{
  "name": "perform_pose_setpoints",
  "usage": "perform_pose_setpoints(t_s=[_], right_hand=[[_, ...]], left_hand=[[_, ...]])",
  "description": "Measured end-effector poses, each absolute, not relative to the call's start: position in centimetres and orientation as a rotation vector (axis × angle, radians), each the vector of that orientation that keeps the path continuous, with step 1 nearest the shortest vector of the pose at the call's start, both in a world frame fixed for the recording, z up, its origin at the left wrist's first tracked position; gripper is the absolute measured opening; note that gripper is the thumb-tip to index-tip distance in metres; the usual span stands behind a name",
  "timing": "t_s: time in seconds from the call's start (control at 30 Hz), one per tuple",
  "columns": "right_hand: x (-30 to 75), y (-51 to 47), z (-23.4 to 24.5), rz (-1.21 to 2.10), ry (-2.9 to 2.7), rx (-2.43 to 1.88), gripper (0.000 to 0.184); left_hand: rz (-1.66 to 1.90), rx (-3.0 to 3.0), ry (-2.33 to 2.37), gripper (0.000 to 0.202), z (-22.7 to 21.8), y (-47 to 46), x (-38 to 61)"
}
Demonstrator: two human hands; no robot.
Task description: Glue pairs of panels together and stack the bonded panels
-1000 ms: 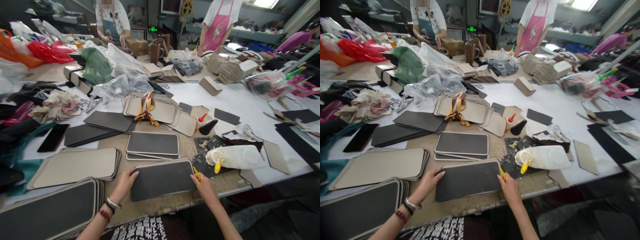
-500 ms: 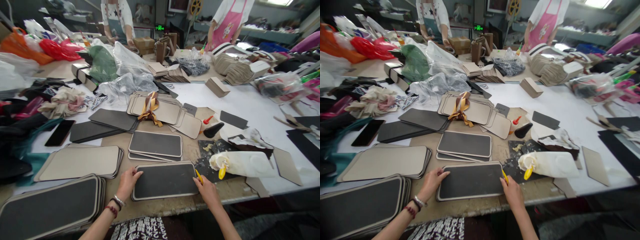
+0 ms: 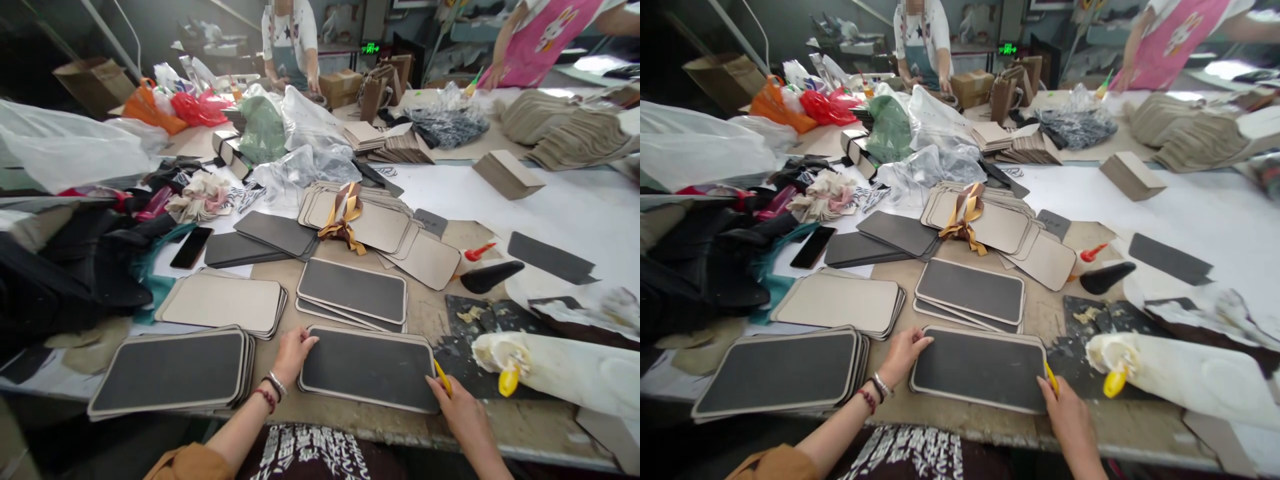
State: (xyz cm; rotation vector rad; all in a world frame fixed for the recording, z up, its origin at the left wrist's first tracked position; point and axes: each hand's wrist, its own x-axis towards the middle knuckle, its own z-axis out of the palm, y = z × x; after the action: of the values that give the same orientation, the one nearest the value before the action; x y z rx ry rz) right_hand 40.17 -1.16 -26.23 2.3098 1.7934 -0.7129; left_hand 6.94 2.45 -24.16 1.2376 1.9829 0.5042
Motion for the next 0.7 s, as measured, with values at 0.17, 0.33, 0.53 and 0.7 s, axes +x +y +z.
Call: perform_pose_setpoints(t_s=[0.17, 0.33, 0.53, 0.7], right_hand=[[40.2, -1.2, -26.6, -0.687, 1.756, 2.305, 0.02], [39.5, -1.3, -25.8, -0.637, 1.776, 2.332, 0.022], [39.0, -1.0, -25.1, -0.681, 1.705, 2.391, 0.021], [39.0, -0.8, -25.0, -0.721, 1.68, 2.358, 0.022]], left_hand=[[0.491, 1.228, 1.996, 0.02, -24.5, 2.4, 6.9], [0.468, 1.265, 1.98, 0.022, -24.9, 2.2, 6.6], [0.401, 1.349, 1.975, 0.027, -25.7, 2.2, 6.1], [0.369, 1.359, 2.008, 0.027, -25.7, 2.3, 6.1]])
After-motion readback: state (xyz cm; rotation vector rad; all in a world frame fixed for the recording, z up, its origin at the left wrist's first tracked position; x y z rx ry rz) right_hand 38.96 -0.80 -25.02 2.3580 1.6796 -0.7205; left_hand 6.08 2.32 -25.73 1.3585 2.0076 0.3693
